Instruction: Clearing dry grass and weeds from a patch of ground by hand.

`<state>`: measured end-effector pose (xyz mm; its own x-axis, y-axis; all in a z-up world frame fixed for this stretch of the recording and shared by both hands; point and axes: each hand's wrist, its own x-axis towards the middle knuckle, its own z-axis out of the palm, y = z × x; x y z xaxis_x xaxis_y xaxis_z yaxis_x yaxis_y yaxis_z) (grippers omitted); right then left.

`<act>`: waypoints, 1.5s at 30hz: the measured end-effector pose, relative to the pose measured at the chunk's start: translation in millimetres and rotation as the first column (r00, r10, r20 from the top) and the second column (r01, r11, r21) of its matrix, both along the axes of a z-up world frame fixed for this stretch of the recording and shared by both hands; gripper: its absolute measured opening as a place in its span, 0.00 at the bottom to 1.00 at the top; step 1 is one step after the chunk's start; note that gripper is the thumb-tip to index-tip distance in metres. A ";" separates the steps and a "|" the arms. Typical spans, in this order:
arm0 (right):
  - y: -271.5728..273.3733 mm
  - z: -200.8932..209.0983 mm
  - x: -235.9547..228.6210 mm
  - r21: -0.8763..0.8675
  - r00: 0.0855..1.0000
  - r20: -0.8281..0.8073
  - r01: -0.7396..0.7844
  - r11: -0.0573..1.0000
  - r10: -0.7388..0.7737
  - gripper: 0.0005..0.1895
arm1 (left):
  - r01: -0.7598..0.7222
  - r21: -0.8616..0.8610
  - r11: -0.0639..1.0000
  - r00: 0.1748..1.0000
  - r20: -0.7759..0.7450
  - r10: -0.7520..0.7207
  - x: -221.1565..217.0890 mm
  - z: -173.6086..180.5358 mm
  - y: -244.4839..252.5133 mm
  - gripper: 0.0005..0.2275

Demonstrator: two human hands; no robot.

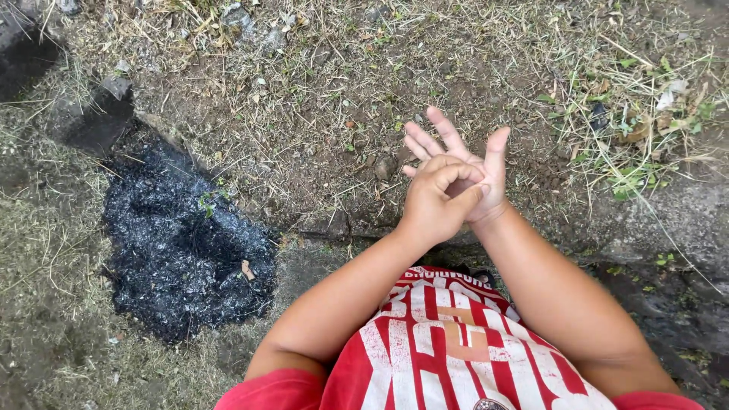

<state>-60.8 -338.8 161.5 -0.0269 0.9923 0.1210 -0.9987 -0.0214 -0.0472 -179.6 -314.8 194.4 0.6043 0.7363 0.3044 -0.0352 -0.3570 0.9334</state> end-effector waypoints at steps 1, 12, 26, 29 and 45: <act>-0.5 3.2 -1.0 0.000 1.000 0.001 0.004 1.000 -0.004 0.65 | 0.004 0.000 1.000 1.000 0.001 -0.004 0.0 -0.8 -0.8 0.07; -4.3 23.1 -4.4 -0.014 0.766 0.636 0.138 0.990 -0.097 0.63 | 0.031 -0.108 0.994 0.996 0.092 -0.021 3.4 -9.6 -4.1 0.06; 20.7 -52.6 8.1 -0.453 0.525 0.814 0.306 0.837 0.249 0.48 | 0.120 -0.554 0.824 0.990 0.126 -0.059 -1.5 -127.6 25.2 0.09; 25.1 -54.0 5.9 -0.531 0.498 0.802 0.338 0.777 0.331 0.46 | 0.184 -0.591 0.786 0.982 0.076 -0.173 -23.9 -123.3 43.1 0.16; 23.5 -63.8 6.2 -0.606 0.475 0.773 0.357 0.711 0.421 0.28 | 0.233 0.348 0.908 0.412 -0.881 0.232 -60.2 -237.3 171.5 0.09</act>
<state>-54.6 -315.3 97.7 0.2437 0.7625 -0.5993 -0.4437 -0.4618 -0.7680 -239.9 -143.3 -42.8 0.6886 0.7027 -0.1790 0.7247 -0.6578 0.2052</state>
